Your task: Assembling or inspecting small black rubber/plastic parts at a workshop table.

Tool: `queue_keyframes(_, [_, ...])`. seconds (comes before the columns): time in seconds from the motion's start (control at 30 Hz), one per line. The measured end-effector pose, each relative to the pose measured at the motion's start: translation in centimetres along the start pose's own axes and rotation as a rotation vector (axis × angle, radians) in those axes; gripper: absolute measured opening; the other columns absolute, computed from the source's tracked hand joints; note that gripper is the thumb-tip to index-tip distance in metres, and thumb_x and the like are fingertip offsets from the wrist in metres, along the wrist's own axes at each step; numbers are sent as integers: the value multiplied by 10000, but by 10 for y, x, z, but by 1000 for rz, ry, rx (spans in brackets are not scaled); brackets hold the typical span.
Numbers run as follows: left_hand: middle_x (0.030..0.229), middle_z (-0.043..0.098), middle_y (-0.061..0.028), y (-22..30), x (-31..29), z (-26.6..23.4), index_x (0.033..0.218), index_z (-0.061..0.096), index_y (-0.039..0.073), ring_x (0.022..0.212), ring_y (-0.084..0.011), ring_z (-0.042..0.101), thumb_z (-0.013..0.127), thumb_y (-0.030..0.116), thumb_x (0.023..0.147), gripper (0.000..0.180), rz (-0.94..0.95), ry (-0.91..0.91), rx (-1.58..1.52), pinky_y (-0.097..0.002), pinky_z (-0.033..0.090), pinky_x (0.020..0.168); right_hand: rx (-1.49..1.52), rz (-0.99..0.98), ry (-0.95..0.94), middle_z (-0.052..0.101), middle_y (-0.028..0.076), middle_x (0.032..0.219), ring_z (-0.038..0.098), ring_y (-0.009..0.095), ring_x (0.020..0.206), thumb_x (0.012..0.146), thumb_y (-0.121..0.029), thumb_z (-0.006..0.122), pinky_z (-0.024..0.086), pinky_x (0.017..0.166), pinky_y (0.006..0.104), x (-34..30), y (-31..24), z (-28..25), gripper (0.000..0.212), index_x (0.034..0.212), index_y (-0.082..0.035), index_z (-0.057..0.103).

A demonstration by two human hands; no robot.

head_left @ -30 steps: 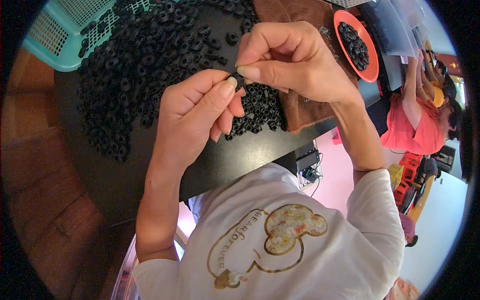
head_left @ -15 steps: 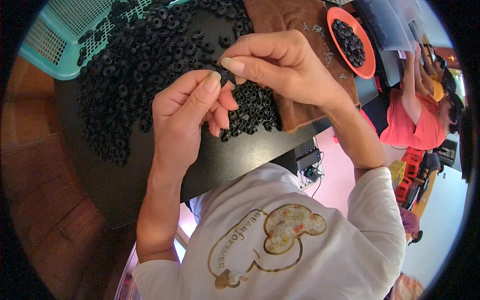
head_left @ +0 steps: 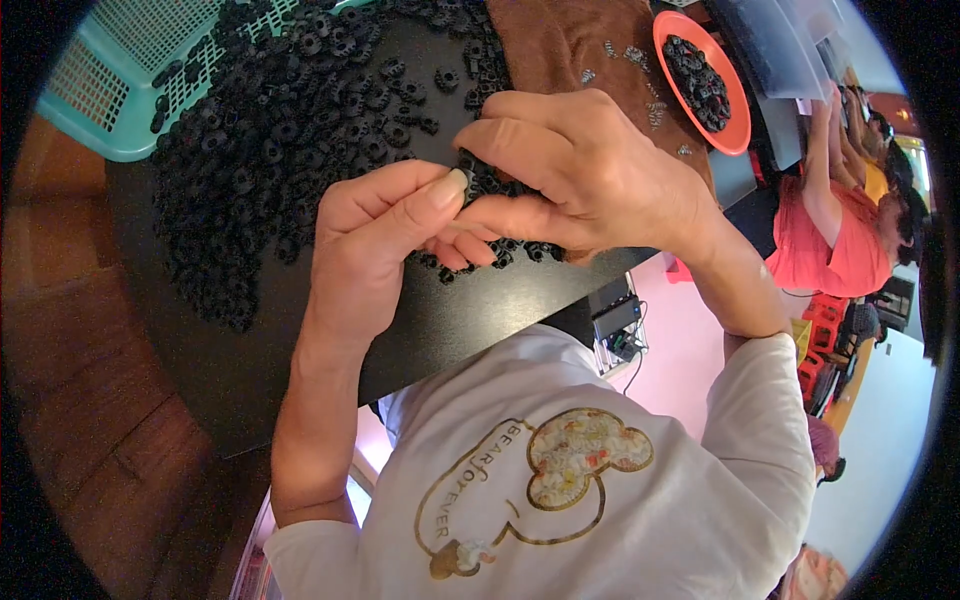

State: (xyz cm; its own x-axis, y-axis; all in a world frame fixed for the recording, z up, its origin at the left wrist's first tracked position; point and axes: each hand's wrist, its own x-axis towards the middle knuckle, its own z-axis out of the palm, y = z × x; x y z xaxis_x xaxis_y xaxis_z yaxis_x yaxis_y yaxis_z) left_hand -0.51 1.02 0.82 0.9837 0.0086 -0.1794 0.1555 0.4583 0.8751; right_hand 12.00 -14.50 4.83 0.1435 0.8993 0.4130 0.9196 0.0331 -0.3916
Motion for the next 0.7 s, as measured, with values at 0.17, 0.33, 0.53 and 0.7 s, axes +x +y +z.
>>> queue_keyframes(0.17, [774, 685, -99, -7, 0, 0, 922, 658, -26, 648, -139, 650, 532, 208, 948, 267, 89, 19, -2, -240, 500, 582, -55, -88, 20, 491, 111, 650, 561, 299, 546, 782, -267, 671, 476, 477, 396, -1, -4, 10, 315, 717, -11, 501])
queue_keyframes(0.33, [753, 675, -102, -7, 0, -2, 921, 655, -33, 648, -147, 650, 533, 204, 949, 268, 110, 31, 23, -237, 507, 579, -127, -94, 51, 498, 91, 678, 566, 280, 546, 783, -251, 667, 478, 469, 377, -4, -5, 15, 276, 793, -8, 538])
queue_keyframes(0.53, [818, 689, -128, -7, 0, 5, 978, 634, -47, 671, -167, 671, 515, 207, 957, 282, 111, 91, 6, -241, 511, 572, -108, -1, 120, 503, 97, 681, 588, 277, 578, 761, -269, 697, 469, 472, 380, -7, -3, 8, 307, 866, -10, 571])
queue_keyframes(0.7, [851, 695, -155, -1, 1, 0, 995, 628, -53, 663, -177, 677, 482, 212, 967, 304, 163, 116, 64, -242, 512, 558, -186, 61, 200, 545, 138, 703, 561, 307, 608, 744, -239, 737, 464, 519, 384, -30, 12, -23, 310, 871, 12, 605])
